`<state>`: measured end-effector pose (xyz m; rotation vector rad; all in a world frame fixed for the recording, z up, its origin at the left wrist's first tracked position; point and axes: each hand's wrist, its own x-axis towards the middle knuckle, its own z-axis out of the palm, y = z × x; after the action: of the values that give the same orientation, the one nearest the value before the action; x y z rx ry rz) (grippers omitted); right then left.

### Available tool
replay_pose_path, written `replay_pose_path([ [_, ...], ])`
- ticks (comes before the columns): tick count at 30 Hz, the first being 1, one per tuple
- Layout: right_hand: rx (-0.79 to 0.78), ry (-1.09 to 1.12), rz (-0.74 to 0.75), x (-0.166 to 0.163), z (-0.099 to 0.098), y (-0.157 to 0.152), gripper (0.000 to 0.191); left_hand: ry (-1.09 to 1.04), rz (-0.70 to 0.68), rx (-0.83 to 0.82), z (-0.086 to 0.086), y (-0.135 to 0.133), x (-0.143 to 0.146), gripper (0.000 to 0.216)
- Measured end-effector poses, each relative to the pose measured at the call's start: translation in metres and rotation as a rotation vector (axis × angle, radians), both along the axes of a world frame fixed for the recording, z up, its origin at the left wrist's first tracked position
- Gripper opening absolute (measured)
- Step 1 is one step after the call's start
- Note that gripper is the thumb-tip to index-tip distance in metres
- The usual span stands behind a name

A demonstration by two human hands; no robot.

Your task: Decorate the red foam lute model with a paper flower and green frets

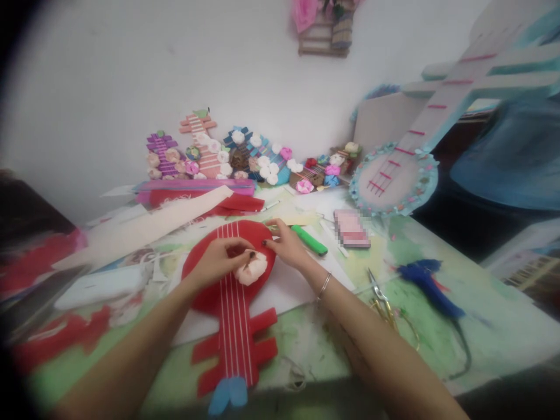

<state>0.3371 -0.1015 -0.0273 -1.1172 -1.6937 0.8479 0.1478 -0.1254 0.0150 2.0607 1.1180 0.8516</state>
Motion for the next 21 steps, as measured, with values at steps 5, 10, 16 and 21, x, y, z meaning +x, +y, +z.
replay_pose_path([
  [5, 0.141, -0.152, -0.09, 0.0, 0.014, -0.008, 0.014, -0.04, -0.015, -0.069, -0.006, 0.007, -0.004, 0.015],
  [10, 0.33, -0.281, 0.178, 0.002, 0.048, -0.031, 0.011, -0.078, -0.055, -0.104, -0.006, 0.009, -0.004, 0.016],
  [16, 0.377, -0.534, 0.472, 0.0, 0.057, -0.04, 0.019, -0.096, -0.089, -0.135, -0.007, 0.01, -0.004, 0.015],
  [21, 0.32, -0.556, 0.464, 0.002, 0.056, -0.039, 0.018, -0.084, -0.062, -0.144, -0.008, 0.01, -0.004, 0.016],
])
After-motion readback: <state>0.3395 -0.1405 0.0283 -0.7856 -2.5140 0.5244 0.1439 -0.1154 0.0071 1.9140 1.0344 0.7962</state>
